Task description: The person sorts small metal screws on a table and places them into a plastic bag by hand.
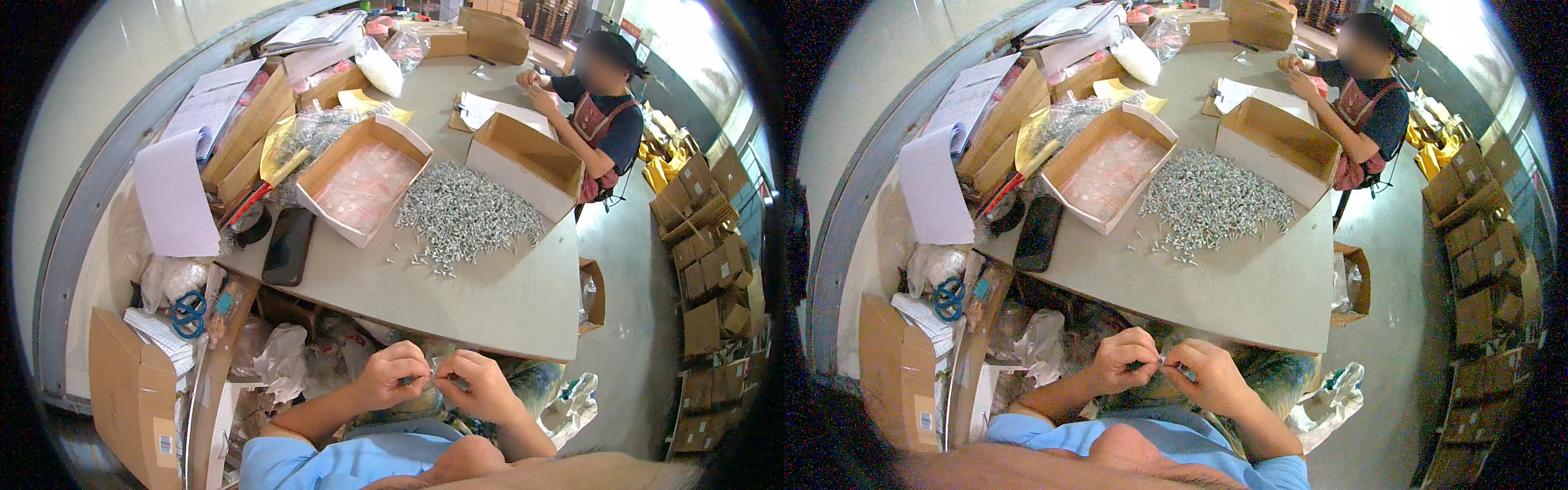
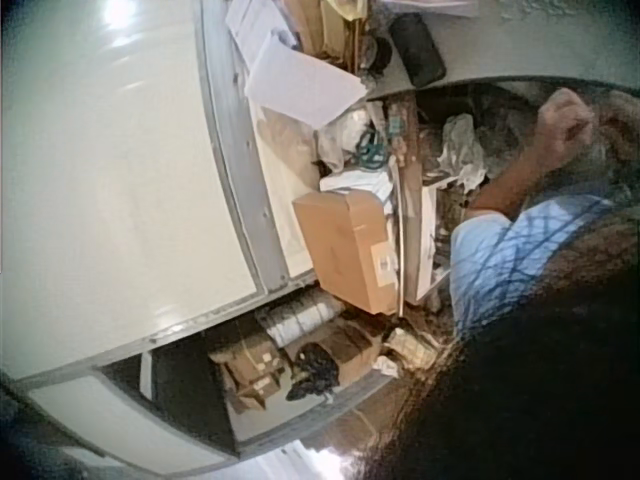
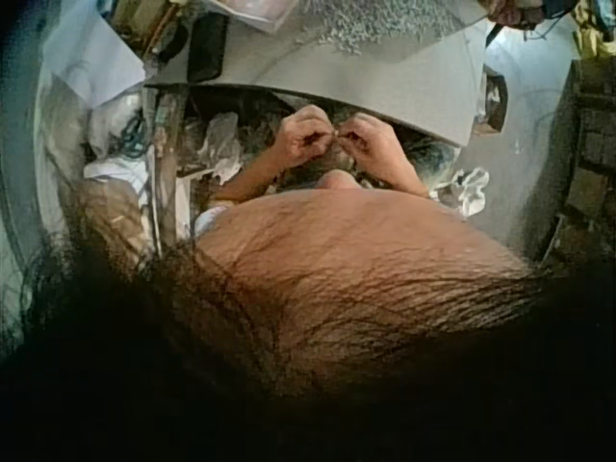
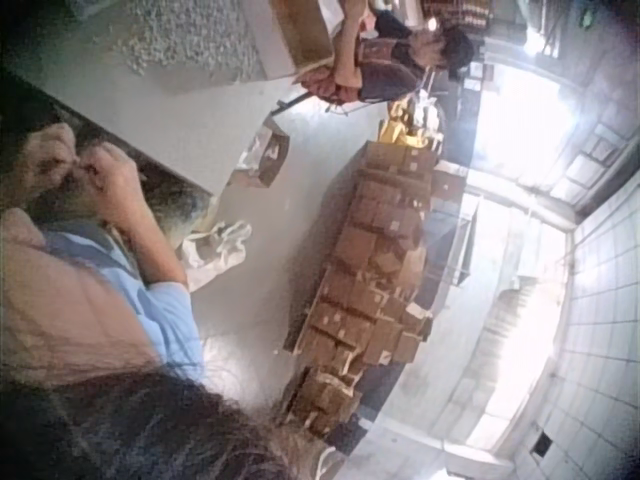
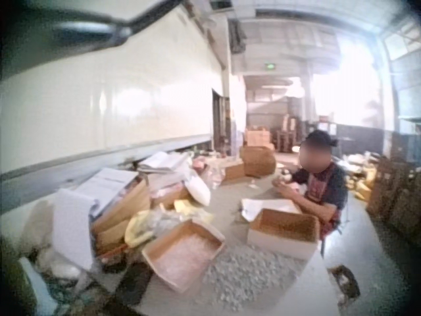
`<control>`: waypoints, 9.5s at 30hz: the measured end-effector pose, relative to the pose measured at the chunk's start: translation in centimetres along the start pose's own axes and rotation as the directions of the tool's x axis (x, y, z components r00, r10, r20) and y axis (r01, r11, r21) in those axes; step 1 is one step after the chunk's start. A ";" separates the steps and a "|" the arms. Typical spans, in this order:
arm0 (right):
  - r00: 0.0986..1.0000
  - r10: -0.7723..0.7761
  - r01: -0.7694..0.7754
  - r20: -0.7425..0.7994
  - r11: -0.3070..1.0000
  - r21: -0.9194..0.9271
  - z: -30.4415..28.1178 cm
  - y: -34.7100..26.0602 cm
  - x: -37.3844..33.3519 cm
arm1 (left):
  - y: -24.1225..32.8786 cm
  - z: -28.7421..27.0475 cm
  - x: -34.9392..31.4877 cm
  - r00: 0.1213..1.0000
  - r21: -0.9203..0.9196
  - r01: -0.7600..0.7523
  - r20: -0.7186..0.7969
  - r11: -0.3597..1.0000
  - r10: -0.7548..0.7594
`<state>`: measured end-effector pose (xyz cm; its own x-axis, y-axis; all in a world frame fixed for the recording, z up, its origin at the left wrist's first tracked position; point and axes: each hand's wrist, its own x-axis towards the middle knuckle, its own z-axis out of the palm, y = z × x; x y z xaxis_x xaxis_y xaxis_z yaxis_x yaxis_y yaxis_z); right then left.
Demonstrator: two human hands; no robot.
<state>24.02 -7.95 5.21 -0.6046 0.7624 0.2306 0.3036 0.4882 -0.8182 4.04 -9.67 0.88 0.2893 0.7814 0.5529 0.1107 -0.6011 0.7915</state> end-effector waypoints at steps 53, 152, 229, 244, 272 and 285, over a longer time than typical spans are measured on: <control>0.954 0.156 -0.251 -0.256 0.884 -0.395 -3.5 7.7 3.8 | -2.0 -6.5 2.7 0.877 -0.247 0.463 -0.015 0.851 -0.481; 0.923 0.102 -0.267 -0.372 0.865 -0.424 -1.6 7.7 7.7 | -7.6 10.3 -7.4 0.735 -0.324 0.678 0.308 0.660 -0.605; 0.980 -0.119 0.154 0.158 0.961 -0.230 1.8 1.6 0.0 | -4.2 0.2 -3.7 0.565 -0.116 0.755 0.615 0.645 -0.551; 0.999 -0.008 0.005 -0.045 0.998 -0.058 0.0 -0.8 -0.2 | 1.3 -0.9 0.0 0.979 0.120 0.164 0.105 0.979 -0.177; 0.912 0.142 -0.221 -0.386 0.960 -0.170 -0.4 6.5 0.4 | -8.7 -17.2 18.1 0.970 0.816 0.139 0.001 0.561 -0.241; 0.922 0.292 -0.323 -0.255 0.942 -0.090 -1.9 6.0 0.8 | -9.6 -17.1 18.7 0.881 0.844 0.191 0.077 0.502 -0.466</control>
<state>26.72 -3.60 1.43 -0.2816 0.9534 0.1081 0.5474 0.2521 -0.7980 -7.92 13.52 8.10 0.2770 0.9558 0.0984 0.9130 -0.2937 0.2832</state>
